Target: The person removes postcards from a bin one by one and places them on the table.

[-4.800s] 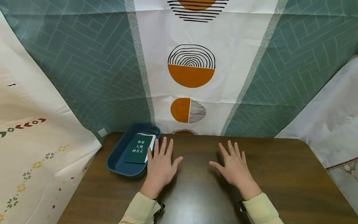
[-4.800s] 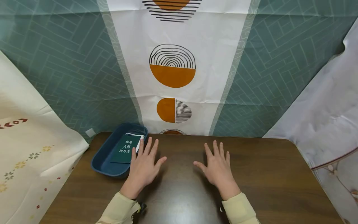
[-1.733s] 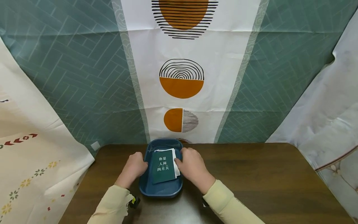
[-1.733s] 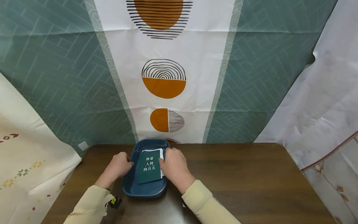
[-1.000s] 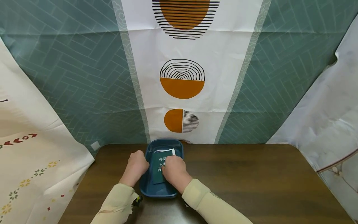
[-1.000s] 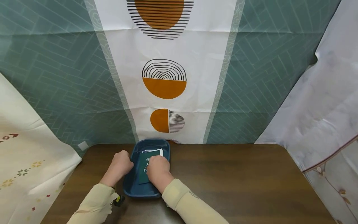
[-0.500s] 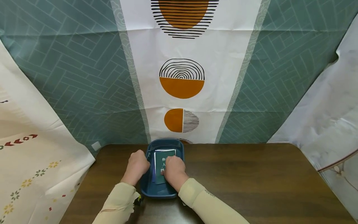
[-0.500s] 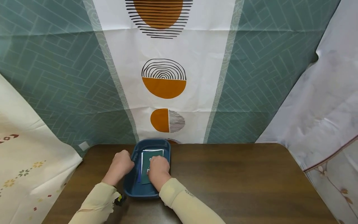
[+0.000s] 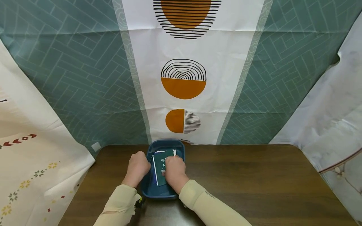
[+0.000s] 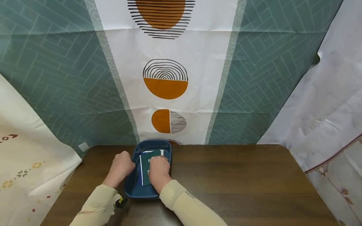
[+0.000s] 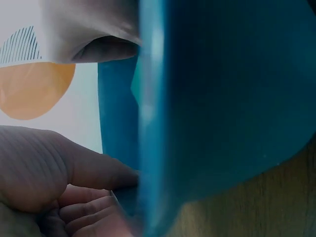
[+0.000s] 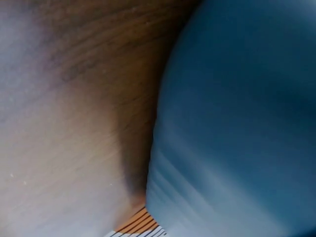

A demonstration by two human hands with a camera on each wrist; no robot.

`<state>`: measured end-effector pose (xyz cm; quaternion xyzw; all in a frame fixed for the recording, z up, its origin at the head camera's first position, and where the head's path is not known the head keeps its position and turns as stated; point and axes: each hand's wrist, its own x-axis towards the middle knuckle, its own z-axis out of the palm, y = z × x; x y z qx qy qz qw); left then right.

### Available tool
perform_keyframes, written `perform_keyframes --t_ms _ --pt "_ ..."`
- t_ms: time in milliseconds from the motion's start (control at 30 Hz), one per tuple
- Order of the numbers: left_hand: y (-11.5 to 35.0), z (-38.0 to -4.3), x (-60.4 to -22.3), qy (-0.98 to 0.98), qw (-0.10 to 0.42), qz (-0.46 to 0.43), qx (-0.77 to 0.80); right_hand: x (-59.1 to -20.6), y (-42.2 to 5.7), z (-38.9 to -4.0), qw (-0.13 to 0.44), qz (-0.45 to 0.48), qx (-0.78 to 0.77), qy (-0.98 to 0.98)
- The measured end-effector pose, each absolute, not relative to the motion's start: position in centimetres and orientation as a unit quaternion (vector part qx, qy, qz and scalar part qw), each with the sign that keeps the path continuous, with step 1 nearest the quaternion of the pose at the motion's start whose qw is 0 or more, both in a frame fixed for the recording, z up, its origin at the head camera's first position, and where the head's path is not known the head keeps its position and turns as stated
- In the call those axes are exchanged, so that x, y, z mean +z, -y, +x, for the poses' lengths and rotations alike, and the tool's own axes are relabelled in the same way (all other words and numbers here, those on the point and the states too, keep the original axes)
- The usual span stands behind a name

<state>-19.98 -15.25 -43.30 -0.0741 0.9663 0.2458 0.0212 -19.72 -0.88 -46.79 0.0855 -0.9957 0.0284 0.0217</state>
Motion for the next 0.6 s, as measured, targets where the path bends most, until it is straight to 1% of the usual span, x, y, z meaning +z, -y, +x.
perform_keyframes --t_ms 267,467,600 --pt "14.9 -19.9 -43.1 -0.964 0.024 -0.085 0.252 -46.2 -0.2 -20.2 0.056 0.091 0.099 0.989" --pt "14.6 -19.8 -43.0 -0.963 0.024 -0.089 0.252 -45.5 -0.9 -20.4 0.029 0.062 0.195 0.978" --pt "14.6 -19.6 -43.1 -0.962 0.022 -0.088 0.257 -45.2 -1.1 -20.4 0.018 0.051 0.225 0.973"
